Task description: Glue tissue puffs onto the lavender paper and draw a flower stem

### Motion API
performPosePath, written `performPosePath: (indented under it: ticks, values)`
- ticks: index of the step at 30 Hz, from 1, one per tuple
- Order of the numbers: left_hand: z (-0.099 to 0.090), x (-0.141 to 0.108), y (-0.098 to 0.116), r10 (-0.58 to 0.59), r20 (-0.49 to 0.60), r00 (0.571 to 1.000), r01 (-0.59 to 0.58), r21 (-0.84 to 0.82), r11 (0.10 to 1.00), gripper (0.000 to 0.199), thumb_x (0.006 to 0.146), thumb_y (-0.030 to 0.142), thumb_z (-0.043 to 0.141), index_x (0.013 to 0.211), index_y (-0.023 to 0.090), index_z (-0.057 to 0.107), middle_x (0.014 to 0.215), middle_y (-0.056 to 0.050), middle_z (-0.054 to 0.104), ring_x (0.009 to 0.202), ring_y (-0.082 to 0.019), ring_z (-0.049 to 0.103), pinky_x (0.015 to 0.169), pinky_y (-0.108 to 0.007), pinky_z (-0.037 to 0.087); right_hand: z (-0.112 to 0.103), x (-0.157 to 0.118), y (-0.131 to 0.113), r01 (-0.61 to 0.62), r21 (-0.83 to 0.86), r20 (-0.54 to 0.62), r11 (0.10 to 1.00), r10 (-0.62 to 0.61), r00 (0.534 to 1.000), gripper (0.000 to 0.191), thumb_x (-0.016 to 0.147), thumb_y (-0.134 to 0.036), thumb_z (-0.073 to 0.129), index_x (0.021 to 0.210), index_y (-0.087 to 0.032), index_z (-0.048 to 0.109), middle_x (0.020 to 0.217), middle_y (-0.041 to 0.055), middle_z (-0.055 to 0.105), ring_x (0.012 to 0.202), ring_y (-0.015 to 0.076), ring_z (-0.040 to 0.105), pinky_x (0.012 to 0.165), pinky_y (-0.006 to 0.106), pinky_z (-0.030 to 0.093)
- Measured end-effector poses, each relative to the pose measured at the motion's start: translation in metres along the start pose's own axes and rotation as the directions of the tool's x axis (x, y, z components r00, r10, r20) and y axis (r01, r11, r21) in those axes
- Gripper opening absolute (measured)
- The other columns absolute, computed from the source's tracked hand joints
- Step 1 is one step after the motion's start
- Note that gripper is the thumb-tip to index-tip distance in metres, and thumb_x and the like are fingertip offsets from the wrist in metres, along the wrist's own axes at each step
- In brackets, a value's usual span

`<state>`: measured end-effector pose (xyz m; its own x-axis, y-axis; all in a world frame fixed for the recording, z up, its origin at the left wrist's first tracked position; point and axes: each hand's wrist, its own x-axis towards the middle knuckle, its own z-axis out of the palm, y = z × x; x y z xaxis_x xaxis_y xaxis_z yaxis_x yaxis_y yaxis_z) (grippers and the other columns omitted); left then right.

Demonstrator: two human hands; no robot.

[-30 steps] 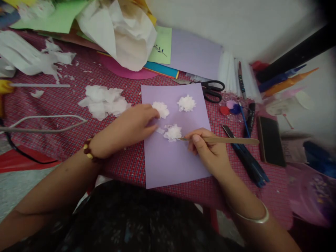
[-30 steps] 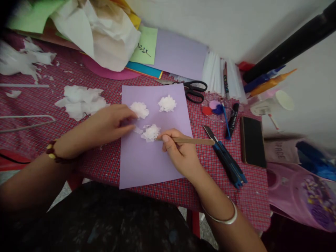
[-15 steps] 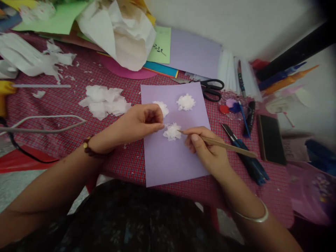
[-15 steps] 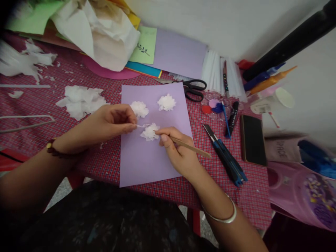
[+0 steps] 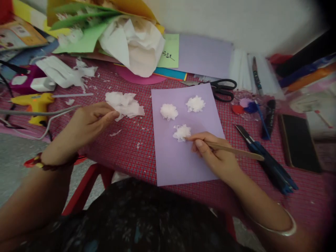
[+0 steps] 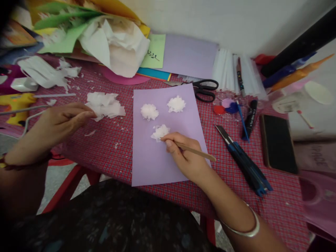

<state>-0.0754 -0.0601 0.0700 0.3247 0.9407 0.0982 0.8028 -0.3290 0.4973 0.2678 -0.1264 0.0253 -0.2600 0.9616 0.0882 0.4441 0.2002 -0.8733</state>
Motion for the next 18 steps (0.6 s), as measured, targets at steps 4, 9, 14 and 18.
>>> performPosePath:
  ticks: [4,9,14,18]
  values:
    - [0.004,0.013,-0.001,-0.018,-0.099,0.995,0.022,0.043,0.999,0.018,0.086,0.035,0.055,0.088,0.019,0.064,0.087,-0.004,0.065,0.08,-0.018,0.059,0.07,-0.032,0.045,-0.002,0.0,0.002,-0.025,0.01,-0.066,1.0,0.026,0.997,0.022,0.097,-0.036,0.049,0.102,-0.027,0.068,0.073,-0.0004,0.063,0.061,0.0139,0.058,0.056,0.029,0.046]
    - [0.013,0.045,0.006,0.147,0.053,0.988,-0.154,0.187,0.97,0.031,0.087,0.032,0.048,0.105,0.014,0.065,0.105,-0.01,0.069,0.098,-0.023,0.062,0.089,-0.036,0.047,-0.005,-0.001,0.005,-0.015,-0.008,-0.115,1.0,0.014,0.993,0.023,0.098,-0.036,0.048,0.101,-0.024,0.067,0.072,0.001,0.062,0.061,0.0154,0.058,0.056,0.03,0.046]
    - [0.017,0.078,0.015,0.208,0.094,0.974,-0.227,0.282,0.932,0.032,0.088,0.032,0.047,0.108,0.016,0.066,0.109,-0.01,0.069,0.103,-0.024,0.061,0.094,-0.035,0.044,-0.004,-0.002,0.007,-0.01,-0.012,-0.075,1.0,0.009,0.997,0.021,0.097,-0.035,0.05,0.103,-0.025,0.067,0.073,0.0007,0.063,0.061,0.015,0.058,0.055,0.029,0.046]
    - [0.017,0.084,0.01,0.177,0.155,0.972,-0.225,0.388,0.894,0.027,0.085,0.03,0.051,0.104,0.018,0.065,0.104,-0.01,0.069,0.094,-0.024,0.062,0.081,-0.034,0.045,-0.004,-0.004,0.006,-0.005,-0.038,-0.061,0.999,0.003,0.998,0.021,0.097,-0.034,0.049,0.103,-0.025,0.067,0.071,0.0008,0.062,0.062,0.0157,0.059,0.054,0.028,0.046]
